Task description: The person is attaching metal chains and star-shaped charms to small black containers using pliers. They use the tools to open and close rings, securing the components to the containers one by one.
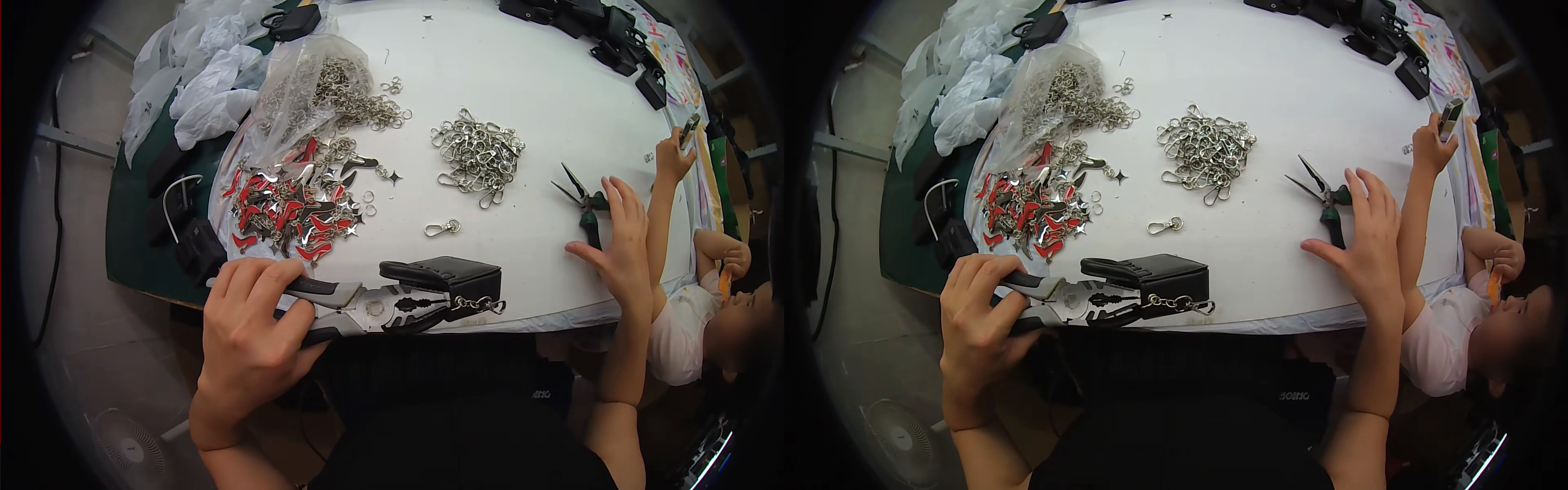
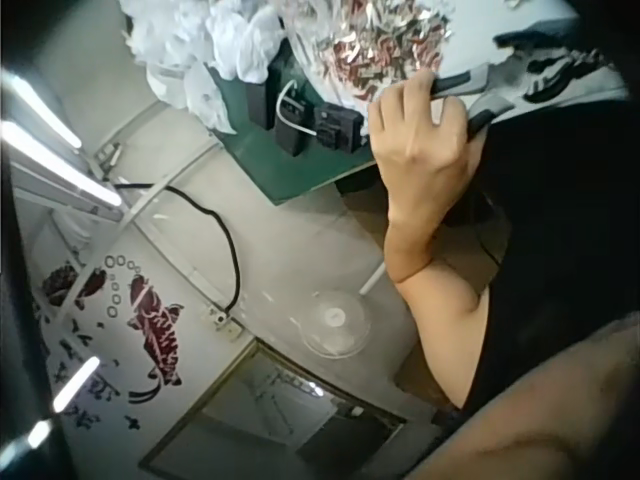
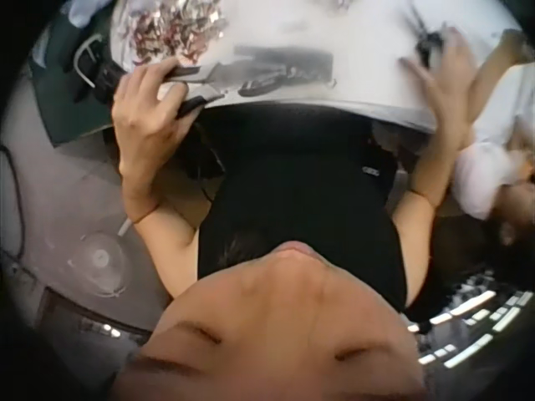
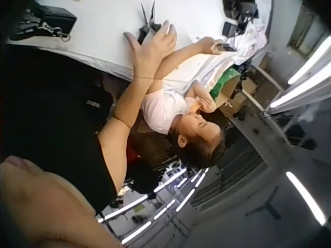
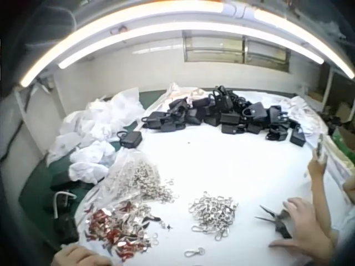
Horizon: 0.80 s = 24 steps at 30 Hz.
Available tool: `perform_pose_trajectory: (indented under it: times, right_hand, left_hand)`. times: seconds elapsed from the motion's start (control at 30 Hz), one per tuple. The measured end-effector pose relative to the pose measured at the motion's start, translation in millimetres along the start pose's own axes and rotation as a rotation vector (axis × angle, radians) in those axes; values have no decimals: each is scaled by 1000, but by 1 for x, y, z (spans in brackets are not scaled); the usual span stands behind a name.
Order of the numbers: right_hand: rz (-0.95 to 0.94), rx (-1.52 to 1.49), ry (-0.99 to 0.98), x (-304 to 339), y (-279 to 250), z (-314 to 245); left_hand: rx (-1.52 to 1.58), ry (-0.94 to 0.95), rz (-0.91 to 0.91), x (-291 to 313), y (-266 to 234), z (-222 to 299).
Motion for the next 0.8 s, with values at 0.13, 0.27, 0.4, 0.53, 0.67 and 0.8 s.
perform_pose_trajectory:
  times: [0.13, 0.27, 0.4, 0.53, 0.67, 0.8]
  right_hand:
    - [-66, 158, 30, 11, 11, 15]
    - [-95, 13, 136, 8, 3, 8]
    - [-322, -474, 0, -4, -40, -58]
    - [-267, -392, -276, -13, -62, -101]
    - [-197, -169, -433, -19, -66, -111]
    - [-214, -175, -495, -19, -63, -113]
  left_hand:
    - [37, -27, -35, 4, -1, -6]
    - [31, 8, 2, 7, -1, -10]
    - [47, 8, 21, 12, 2, -12]
    - [63, 19, 19, 10, -3, -13]
    - [67, 31, 13, 13, -3, -15]
    - [88, 33, -5, 15, -4, -15]
Point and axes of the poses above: each hand's wrist, its own x-axis away from the middle knuckle, its own y-axis out of the palm, z = x × y, the point moved 2 cm from there along -x, towards the middle knuckle, and after that the axes turned 3 degrees about z, right-handed, at the moved point
